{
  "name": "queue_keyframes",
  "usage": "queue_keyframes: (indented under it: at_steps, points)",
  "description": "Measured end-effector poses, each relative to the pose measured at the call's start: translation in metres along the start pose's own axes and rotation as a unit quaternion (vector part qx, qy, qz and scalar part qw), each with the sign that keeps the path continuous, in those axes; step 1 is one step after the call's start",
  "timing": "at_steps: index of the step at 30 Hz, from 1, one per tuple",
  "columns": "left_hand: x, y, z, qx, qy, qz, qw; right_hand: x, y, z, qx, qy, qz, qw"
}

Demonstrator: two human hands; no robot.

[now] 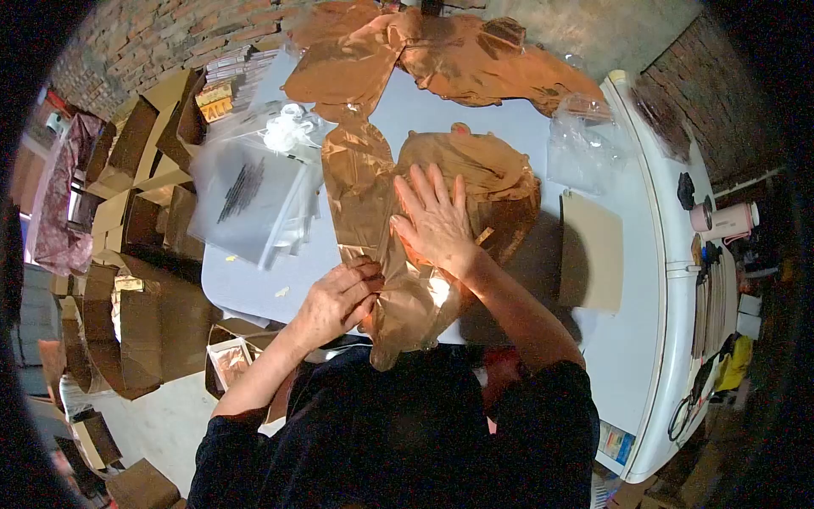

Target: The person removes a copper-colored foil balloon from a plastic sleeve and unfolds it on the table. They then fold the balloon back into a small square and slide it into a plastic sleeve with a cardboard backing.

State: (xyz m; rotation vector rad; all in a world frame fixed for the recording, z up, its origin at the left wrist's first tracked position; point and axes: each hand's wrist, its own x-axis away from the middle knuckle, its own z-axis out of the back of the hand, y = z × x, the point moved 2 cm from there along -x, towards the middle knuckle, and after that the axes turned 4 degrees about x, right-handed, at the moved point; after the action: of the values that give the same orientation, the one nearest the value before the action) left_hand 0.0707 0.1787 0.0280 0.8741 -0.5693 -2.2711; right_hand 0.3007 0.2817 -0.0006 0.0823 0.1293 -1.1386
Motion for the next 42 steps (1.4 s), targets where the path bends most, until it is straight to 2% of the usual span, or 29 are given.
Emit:
queue_keyframes:
  at_steps: [4, 5, 7, 9, 12, 15, 16, 19, 20, 23, 27, 34, 36, 37, 38, 42]
  points:
    - [-0.013, 0.000, 0.012, 0.043, 0.047, 0.064, 0.996, -0.002, 0.001, 0.001, -0.008, -0.001, -0.002, 1.000]
    - [-0.015, -0.004, 0.015, 0.097, 0.083, 0.131, 0.983, -0.002, 0.001, 0.001, -0.010, -0.003, -0.005, 1.000]
    - [-0.017, -0.016, 0.018, 0.200, 0.155, 0.263, 0.931, -0.001, -0.001, 0.004, -0.017, -0.008, -0.008, 1.000]
    - [-0.008, -0.051, 0.013, 0.266, 0.148, 0.338, 0.891, -0.001, -0.002, 0.004, -0.011, -0.011, -0.014, 1.000]
    - [-0.025, -0.042, 0.036, 0.443, 0.182, 0.431, 0.765, -0.002, -0.002, 0.005, -0.009, -0.021, -0.021, 1.000]
    - [-0.034, -0.054, 0.047, 0.519, 0.098, 0.464, 0.711, -0.002, -0.003, 0.005, -0.013, -0.027, -0.026, 0.999]
    - [-0.041, -0.047, 0.048, 0.495, 0.128, 0.474, 0.717, -0.002, -0.003, 0.005, -0.014, -0.028, -0.029, 0.999]
    - [-0.047, -0.071, 0.051, 0.501, 0.063, 0.473, 0.722, -0.002, -0.002, 0.004, -0.032, -0.023, -0.032, 0.999]
    - [-0.052, -0.075, 0.045, 0.481, 0.093, 0.500, 0.714, -0.002, -0.001, 0.004, -0.033, -0.022, -0.031, 0.999]
    - [-0.060, -0.089, 0.041, 0.442, 0.054, 0.536, 0.717, -0.002, -0.002, 0.003, -0.046, -0.022, -0.032, 0.998]
    - [-0.071, -0.087, 0.041, 0.347, 0.016, 0.554, 0.756, -0.003, -0.002, 0.005, -0.067, -0.029, -0.038, 0.997]
    - [-0.086, -0.081, 0.039, 0.275, 0.004, 0.470, 0.839, -0.001, -0.002, 0.006, -0.082, -0.028, -0.034, 0.996]
    - [-0.089, -0.083, 0.033, 0.268, 0.064, 0.457, 0.846, -0.001, -0.002, 0.006, -0.084, -0.022, -0.035, 0.996]
    - [-0.090, -0.084, 0.031, 0.265, 0.095, 0.450, 0.848, -0.001, -0.002, 0.005, -0.085, -0.021, -0.035, 0.996]
    - [-0.090, -0.085, 0.029, 0.337, 0.110, 0.444, 0.823, -0.001, -0.003, 0.005, -0.071, -0.019, -0.036, 0.997]
    - [-0.087, -0.077, 0.033, 0.438, 0.142, 0.462, 0.758, 0.000, -0.004, 0.007, -0.038, -0.016, -0.035, 0.999]
